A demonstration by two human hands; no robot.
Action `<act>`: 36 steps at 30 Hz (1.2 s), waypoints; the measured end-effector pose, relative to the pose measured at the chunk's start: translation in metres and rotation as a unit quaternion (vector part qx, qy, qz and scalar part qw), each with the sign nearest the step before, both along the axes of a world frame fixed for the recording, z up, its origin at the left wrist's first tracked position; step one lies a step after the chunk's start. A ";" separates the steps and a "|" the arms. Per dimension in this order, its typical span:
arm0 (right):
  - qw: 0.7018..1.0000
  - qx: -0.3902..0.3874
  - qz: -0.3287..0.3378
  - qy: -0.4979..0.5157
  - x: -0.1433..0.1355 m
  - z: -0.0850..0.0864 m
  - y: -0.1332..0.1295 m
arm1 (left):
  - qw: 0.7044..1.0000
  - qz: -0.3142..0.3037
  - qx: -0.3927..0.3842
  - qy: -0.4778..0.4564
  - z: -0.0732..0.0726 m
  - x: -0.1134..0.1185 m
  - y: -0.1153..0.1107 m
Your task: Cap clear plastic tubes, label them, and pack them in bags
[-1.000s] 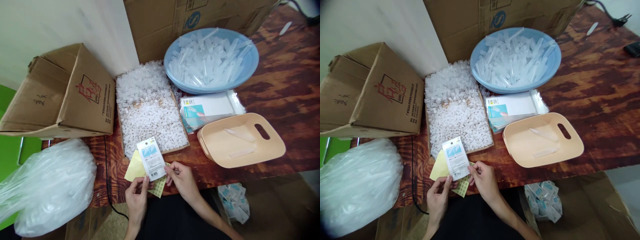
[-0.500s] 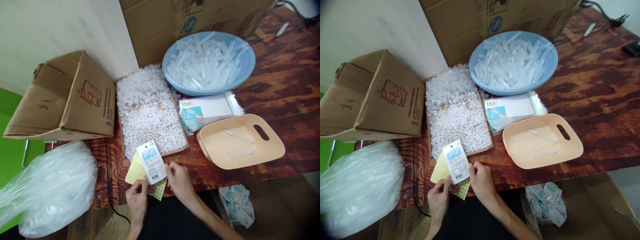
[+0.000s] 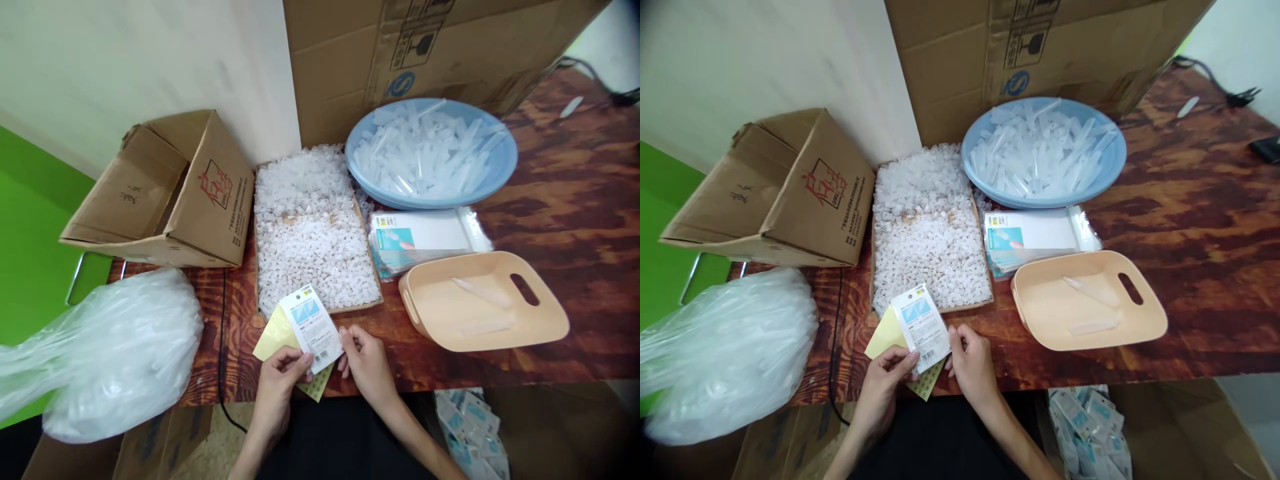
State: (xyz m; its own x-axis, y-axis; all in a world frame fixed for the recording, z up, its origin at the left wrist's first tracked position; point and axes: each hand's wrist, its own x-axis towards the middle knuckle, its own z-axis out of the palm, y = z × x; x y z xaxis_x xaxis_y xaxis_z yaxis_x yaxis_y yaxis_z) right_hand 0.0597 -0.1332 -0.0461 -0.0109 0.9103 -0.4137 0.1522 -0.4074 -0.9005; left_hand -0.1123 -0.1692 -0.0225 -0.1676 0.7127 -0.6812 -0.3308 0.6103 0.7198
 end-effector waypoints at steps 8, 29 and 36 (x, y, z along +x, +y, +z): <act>0.976 0.010 -0.025 0.217 0.013 0.009 0.011 | 0.992 -0.024 0.061 -0.106 0.006 0.002 0.005; 0.939 -0.030 0.078 0.333 0.018 0.051 0.050 | 0.983 -0.053 0.158 -0.077 0.021 -0.011 0.029; 0.964 0.035 0.111 0.240 0.012 0.055 0.059 | 0.966 -0.121 0.209 0.096 0.027 -0.004 0.045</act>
